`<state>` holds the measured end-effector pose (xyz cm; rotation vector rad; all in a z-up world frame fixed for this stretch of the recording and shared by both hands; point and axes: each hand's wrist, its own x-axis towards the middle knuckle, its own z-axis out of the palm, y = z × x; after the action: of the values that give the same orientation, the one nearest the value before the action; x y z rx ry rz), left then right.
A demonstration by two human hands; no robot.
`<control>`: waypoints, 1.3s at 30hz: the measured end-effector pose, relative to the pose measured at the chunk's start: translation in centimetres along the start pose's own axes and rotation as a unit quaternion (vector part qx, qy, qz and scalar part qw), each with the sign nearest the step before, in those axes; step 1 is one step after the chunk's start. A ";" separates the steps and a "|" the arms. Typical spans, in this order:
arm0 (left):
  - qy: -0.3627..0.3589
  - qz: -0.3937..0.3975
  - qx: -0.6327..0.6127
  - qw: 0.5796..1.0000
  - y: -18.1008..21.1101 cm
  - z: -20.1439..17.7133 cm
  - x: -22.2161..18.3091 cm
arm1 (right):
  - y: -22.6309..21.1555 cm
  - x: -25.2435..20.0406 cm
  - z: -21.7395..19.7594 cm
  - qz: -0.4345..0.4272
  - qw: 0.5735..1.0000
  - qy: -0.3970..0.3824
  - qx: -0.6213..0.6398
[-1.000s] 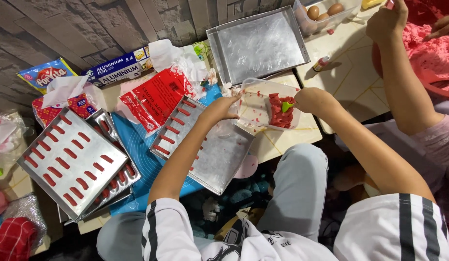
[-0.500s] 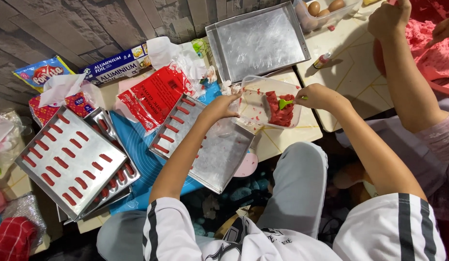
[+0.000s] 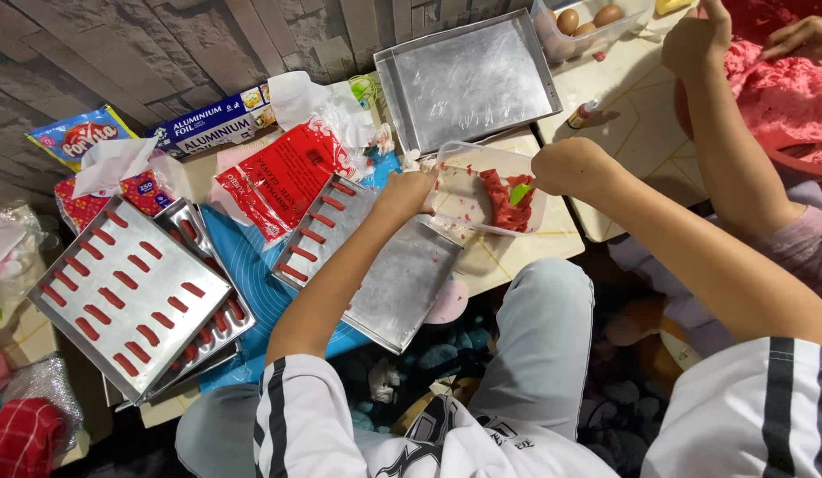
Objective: Arranging small red dough pieces onto baking trays and using a spatula to manage the material.
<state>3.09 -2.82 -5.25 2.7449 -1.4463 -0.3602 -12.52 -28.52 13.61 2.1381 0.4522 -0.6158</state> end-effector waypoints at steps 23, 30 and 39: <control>-0.018 0.040 -0.139 0.989 0.8 -5.2 -4.1 | -6.1 0.9 7.0 0.121 0.924 0.085 0.354; 0.014 0.075 -0.192 0.978 -0.4 -4.3 -4.0 | -6.5 0.6 6.4 -0.037 0.997 0.050 -0.051; 0.046 0.099 -0.252 0.962 -0.2 -4.6 -4.5 | -5.7 1.5 7.8 0.098 0.904 0.028 0.416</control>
<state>1.81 0.54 0.04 2.1698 -1.3585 -0.5029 -16.36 -31.35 5.11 2.9675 -0.0343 -0.7087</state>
